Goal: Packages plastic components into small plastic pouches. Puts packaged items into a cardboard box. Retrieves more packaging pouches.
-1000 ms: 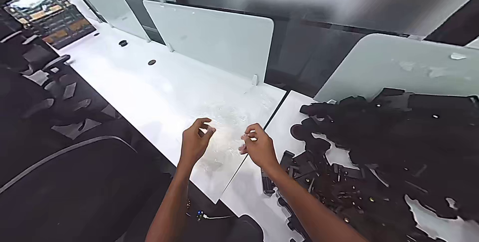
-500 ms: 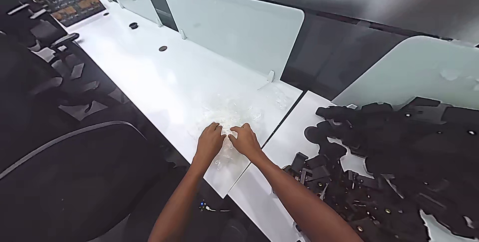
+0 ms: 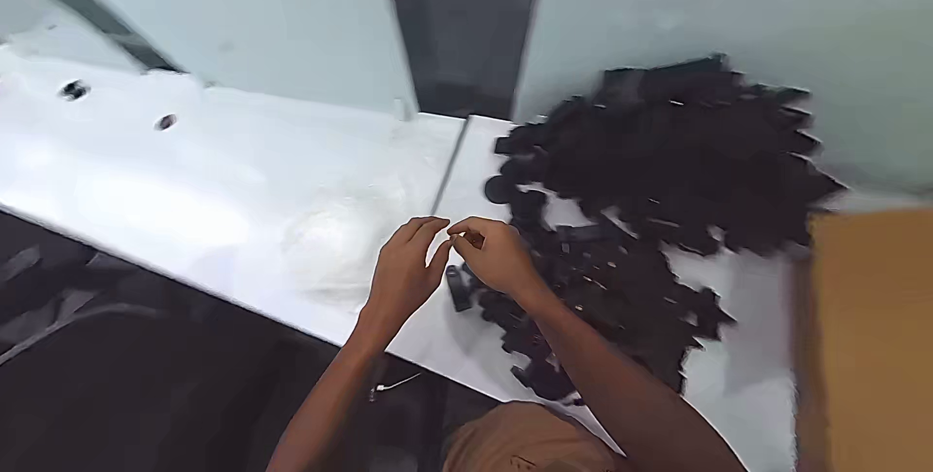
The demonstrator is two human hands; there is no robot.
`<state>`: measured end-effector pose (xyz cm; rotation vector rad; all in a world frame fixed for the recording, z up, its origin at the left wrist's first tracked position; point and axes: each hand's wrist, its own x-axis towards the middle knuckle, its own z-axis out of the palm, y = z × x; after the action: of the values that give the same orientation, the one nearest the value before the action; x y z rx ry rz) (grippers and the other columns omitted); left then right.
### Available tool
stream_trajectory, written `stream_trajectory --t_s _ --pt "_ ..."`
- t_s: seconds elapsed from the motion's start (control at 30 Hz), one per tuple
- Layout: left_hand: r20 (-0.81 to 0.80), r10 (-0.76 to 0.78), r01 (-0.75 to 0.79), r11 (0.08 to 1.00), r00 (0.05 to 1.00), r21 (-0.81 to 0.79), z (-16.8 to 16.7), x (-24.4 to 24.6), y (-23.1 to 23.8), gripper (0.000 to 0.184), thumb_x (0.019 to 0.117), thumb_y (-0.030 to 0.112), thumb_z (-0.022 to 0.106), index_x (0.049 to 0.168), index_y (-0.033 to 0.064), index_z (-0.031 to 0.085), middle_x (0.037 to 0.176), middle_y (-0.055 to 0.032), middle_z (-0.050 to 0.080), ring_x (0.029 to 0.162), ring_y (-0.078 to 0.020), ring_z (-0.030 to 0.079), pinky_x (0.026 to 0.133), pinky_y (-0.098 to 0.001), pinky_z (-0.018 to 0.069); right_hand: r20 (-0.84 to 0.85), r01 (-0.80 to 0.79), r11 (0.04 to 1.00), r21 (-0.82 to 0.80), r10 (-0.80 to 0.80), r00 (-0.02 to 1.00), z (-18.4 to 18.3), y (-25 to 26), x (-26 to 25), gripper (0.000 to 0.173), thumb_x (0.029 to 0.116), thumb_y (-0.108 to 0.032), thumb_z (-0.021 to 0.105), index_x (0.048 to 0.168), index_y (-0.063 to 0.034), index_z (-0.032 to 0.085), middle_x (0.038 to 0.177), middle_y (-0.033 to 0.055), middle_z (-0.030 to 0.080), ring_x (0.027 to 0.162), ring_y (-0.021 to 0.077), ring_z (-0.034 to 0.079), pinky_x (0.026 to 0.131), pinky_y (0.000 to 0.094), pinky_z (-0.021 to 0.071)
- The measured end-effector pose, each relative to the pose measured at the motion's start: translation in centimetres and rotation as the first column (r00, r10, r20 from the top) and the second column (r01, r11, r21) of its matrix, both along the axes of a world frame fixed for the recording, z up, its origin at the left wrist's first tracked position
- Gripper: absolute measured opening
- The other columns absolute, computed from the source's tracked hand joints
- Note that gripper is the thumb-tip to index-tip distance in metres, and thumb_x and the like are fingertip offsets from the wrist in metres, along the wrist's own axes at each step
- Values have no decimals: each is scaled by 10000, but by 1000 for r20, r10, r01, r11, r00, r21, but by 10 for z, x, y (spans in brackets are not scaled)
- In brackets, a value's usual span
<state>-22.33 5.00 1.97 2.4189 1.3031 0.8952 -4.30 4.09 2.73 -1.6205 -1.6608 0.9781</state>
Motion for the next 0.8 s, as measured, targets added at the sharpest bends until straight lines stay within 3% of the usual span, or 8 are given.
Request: stream_trajectory --t_s 0.13,0.27,0.43,0.5,0.57,0.63,0.7,0.8 --pt "15 -335 335 941 942 -48 10 109 -6 380 999 242 616 1320 40 632 1185 -107 715 1063 -242 698 918 -445 573 -12 314 949 4 -314 949 12 -66 105 151 987 -225 665 1073 -144 759 864 6 714 749 113 662 717 365 558" --pt "-6 -610 609 792 793 -46 28 229 -33 409 997 274 614 1337 48 624 1155 -95 725 1017 -237 710 880 -461 582 -67 620 784 -23 -620 782 28 -154 193 175 968 -247 668 1069 -132 754 868 -3 709 737 77 655 706 309 561" --pt "69 -887 888 460 457 27 54 357 -95 316 1008 285 616 1239 84 694 1107 -61 719 967 -160 694 831 -347 591 -83 857 480 187 -862 500 66 -272 260 170 958 -244 672 1065 -139 752 851 -45 689 696 11 635 622 186 551" --pt "95 -943 943 326 319 65 61 397 -121 257 1012 275 614 1166 101 724 1086 -47 722 957 -144 685 813 -323 583 35 885 397 244 -915 401 77 -312 287 196 955 -274 665 1085 -156 753 855 -59 688 695 7 626 616 197 544" --pt "79 -971 966 233 225 108 65 433 -142 216 1014 259 600 1097 123 747 1027 -24 729 939 -142 675 800 -307 568 229 892 396 218 -909 347 81 -345 320 217 959 -306 647 1100 -174 746 865 -41 689 716 57 636 648 285 555" --pt "-9 -985 980 171 173 103 69 464 -159 235 1016 272 584 1087 130 756 970 -19 723 920 -165 675 803 -332 567 402 876 474 94 -823 402 83 -370 356 230 977 -272 664 1142 -132 743 911 38 713 795 173 683 736 434 580" --pt "-179 -977 993 119 116 -5 78 491 -172 273 1019 320 576 1153 144 736 999 -37 724 932 -218 687 786 -402 576 530 820 565 -94 -669 522 83 -387 391 202 989 -218 664 1126 -89 735 961 105 719 885 275 696 807 527 562" --pt "-426 -898 919 72 -110 -388 101 535 -193 392 1031 355 591 1351 132 629 1184 -117 690 1112 -318 665 909 -540 543 596 652 690 -314 -392 701 76 -400 435 149 975 -131 652 1064 -34 721 982 168 700 936 356 687 833 569 547"
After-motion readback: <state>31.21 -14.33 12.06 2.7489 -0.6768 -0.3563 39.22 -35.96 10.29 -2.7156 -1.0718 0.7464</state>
